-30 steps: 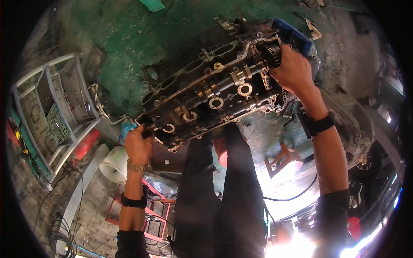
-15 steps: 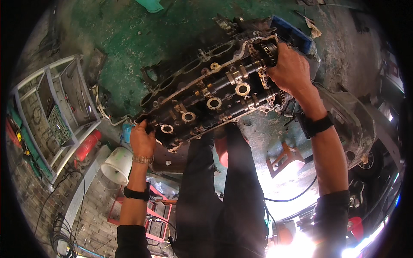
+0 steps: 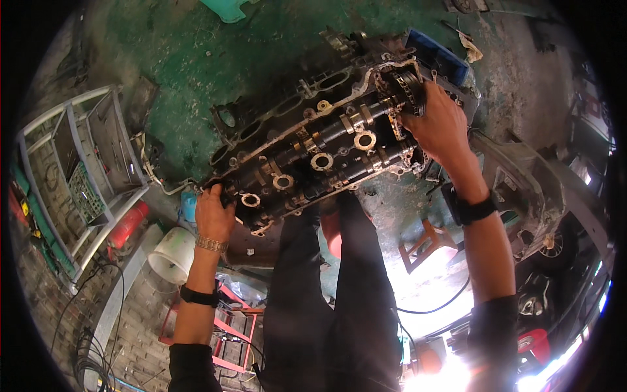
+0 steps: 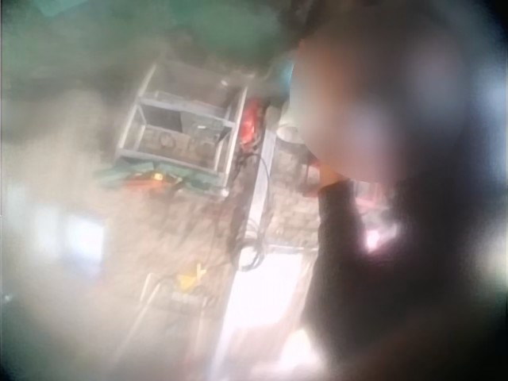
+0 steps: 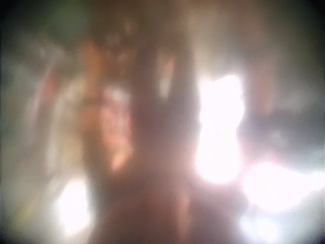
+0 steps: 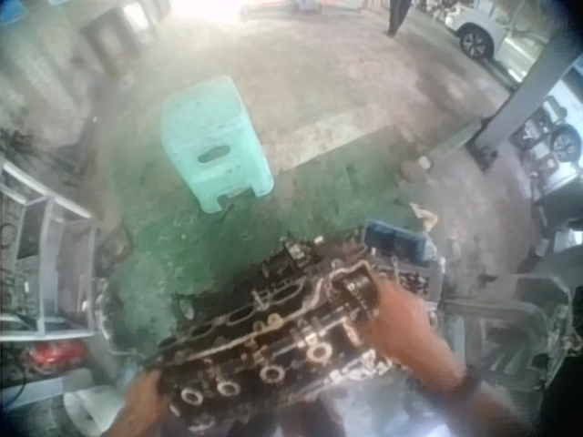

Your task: The person holds a disassembled engine cylinder head and repeatedly rotates and tilts it to view the camshafts, timing chain, and valve train. The person uses both hands to stabilize and reposition the component while inspecting internal surfaces.

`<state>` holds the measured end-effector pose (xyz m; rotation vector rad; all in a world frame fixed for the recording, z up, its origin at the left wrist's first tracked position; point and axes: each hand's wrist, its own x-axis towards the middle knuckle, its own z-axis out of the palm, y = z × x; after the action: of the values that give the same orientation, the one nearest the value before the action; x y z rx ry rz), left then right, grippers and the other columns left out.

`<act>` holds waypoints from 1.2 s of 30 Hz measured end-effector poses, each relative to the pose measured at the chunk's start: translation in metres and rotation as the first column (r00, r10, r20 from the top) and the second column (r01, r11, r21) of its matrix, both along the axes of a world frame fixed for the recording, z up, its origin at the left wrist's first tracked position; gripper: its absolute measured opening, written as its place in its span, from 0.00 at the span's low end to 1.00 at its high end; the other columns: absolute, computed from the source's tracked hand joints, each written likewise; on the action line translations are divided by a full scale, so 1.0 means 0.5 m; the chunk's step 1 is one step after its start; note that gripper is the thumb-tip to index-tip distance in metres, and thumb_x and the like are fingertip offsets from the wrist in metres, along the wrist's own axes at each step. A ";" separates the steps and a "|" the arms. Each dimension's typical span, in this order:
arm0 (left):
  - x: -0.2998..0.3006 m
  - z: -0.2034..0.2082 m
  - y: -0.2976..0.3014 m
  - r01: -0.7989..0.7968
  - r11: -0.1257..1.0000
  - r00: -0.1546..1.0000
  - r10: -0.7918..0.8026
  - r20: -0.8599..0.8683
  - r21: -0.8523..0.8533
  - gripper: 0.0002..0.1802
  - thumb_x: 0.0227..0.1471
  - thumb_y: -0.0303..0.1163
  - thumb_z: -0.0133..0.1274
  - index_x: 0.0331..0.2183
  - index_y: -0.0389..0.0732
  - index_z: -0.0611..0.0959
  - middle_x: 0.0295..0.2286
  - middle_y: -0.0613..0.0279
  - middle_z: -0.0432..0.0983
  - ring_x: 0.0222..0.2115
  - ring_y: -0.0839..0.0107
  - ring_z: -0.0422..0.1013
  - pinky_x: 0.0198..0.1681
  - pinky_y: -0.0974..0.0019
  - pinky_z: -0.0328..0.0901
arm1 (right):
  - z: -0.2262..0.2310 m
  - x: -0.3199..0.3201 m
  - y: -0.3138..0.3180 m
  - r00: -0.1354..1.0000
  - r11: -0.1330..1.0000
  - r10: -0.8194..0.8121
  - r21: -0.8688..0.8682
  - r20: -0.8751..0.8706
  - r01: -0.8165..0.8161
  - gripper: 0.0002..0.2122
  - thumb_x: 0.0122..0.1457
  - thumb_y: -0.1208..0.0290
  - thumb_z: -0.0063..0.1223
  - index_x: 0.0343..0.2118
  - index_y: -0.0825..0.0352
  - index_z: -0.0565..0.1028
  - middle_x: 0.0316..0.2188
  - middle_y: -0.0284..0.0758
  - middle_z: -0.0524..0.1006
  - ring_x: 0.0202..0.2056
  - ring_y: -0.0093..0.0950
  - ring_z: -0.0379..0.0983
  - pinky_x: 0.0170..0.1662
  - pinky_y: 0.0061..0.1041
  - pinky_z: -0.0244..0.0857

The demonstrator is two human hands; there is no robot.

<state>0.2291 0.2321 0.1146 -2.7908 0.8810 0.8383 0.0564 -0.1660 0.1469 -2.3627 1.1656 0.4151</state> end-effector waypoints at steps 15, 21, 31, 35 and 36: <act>0.005 -0.007 0.004 -0.041 0.998 0.999 0.040 -0.017 -0.048 0.23 0.40 0.27 0.63 0.42 0.34 0.81 0.38 0.44 0.77 0.41 0.45 0.72 0.45 0.52 0.67 | -0.032 -0.011 0.194 0.813 0.945 -0.326 0.176 0.482 0.274 0.18 0.53 0.78 0.60 0.48 0.74 0.74 0.36 0.41 0.79 0.34 0.29 0.77 0.38 0.26 0.70; -0.014 -0.002 0.008 -0.076 0.993 0.997 0.078 0.026 -0.088 0.23 0.40 0.27 0.63 0.43 0.33 0.80 0.39 0.42 0.76 0.42 0.44 0.71 0.47 0.53 0.66 | -0.038 0.030 0.154 0.943 0.995 -0.100 0.027 0.319 0.097 0.14 0.55 0.65 0.55 0.42 0.66 0.77 0.30 0.45 0.79 0.34 0.43 0.77 0.38 0.41 0.69; 0.033 -0.025 0.033 -0.031 0.996 0.989 0.019 -0.145 -0.082 0.25 0.39 0.28 0.65 0.43 0.35 0.80 0.37 0.43 0.77 0.39 0.45 0.73 0.44 0.52 0.67 | -0.064 0.070 0.122 0.996 0.999 0.028 0.027 0.082 -0.030 0.11 0.57 0.60 0.53 0.33 0.62 0.81 0.24 0.44 0.79 0.30 0.44 0.77 0.35 0.41 0.70; 0.026 -0.021 0.022 -0.022 0.997 0.998 0.017 -0.068 -0.076 0.23 0.38 0.29 0.65 0.41 0.34 0.82 0.35 0.43 0.78 0.38 0.45 0.74 0.43 0.52 0.68 | -0.077 0.061 0.124 0.977 0.991 0.126 -0.058 0.170 -0.117 0.11 0.57 0.61 0.52 0.27 0.63 0.78 0.22 0.43 0.78 0.28 0.44 0.77 0.33 0.41 0.70; 0.021 -0.019 0.020 -0.018 0.997 0.999 0.015 -0.043 -0.073 0.24 0.38 0.29 0.65 0.41 0.34 0.82 0.35 0.43 0.78 0.38 0.45 0.74 0.43 0.52 0.68 | -0.080 0.060 0.128 0.978 0.990 0.129 -0.077 0.166 -0.117 0.10 0.57 0.62 0.52 0.27 0.63 0.77 0.21 0.43 0.78 0.27 0.44 0.77 0.32 0.42 0.70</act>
<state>0.2398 0.2424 0.1053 -2.8565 0.9141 0.8885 0.0864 -0.1021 0.1071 -2.4820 0.9728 0.2118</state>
